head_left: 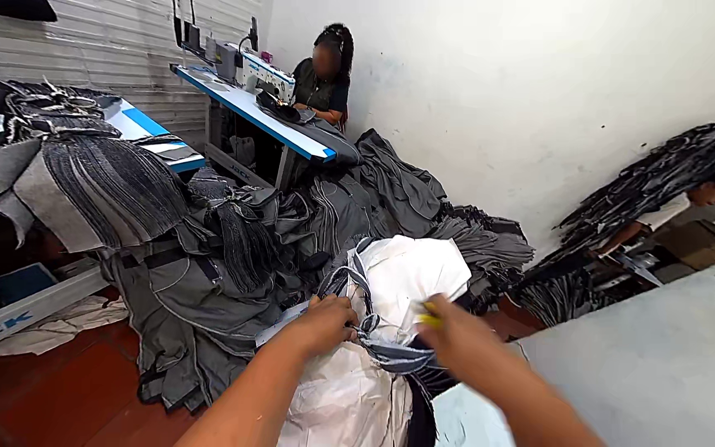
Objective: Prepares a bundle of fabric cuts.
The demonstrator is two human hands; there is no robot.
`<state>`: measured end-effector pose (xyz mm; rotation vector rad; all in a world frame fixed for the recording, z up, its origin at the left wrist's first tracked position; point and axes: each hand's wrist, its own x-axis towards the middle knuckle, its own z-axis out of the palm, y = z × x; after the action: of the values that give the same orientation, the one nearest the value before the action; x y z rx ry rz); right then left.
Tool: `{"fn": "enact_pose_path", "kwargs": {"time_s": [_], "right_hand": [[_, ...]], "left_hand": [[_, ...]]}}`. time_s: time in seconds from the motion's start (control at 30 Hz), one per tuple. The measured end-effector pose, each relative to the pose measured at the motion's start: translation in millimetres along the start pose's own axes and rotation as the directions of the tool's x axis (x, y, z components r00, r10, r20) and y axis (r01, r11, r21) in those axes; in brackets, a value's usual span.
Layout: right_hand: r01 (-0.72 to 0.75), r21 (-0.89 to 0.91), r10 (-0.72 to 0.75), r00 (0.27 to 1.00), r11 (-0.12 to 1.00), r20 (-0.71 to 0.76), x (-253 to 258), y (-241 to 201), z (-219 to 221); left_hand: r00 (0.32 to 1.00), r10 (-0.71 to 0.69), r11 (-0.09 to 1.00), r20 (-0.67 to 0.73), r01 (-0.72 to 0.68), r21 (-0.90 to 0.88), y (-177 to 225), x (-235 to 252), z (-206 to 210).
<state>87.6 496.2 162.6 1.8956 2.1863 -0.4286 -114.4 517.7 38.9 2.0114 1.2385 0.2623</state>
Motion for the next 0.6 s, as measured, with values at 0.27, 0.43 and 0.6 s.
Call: {"fn": "enact_pose_path", "kwargs": {"time_s": [0.27,0.43,0.6], "right_hand": [[-0.002,-0.377,0.047,0.993,0.926,0.111,7,-64,61],[-0.031,-0.477,0.063,0.997,0.879,0.052,7,-64,54],[0.071,-0.600,-0.064,0.997,0.797,0.032,14,-74,44]], "left_hand": [[0.998,0.004,1.000,-0.058,-0.005,-0.016,-7,2,7],[0.996,0.021,1.000,-0.085,-0.023,-0.018,-8,2,9],[0.992,0.044,0.999,-0.121,-0.045,-0.003,-11,1,12]]}}
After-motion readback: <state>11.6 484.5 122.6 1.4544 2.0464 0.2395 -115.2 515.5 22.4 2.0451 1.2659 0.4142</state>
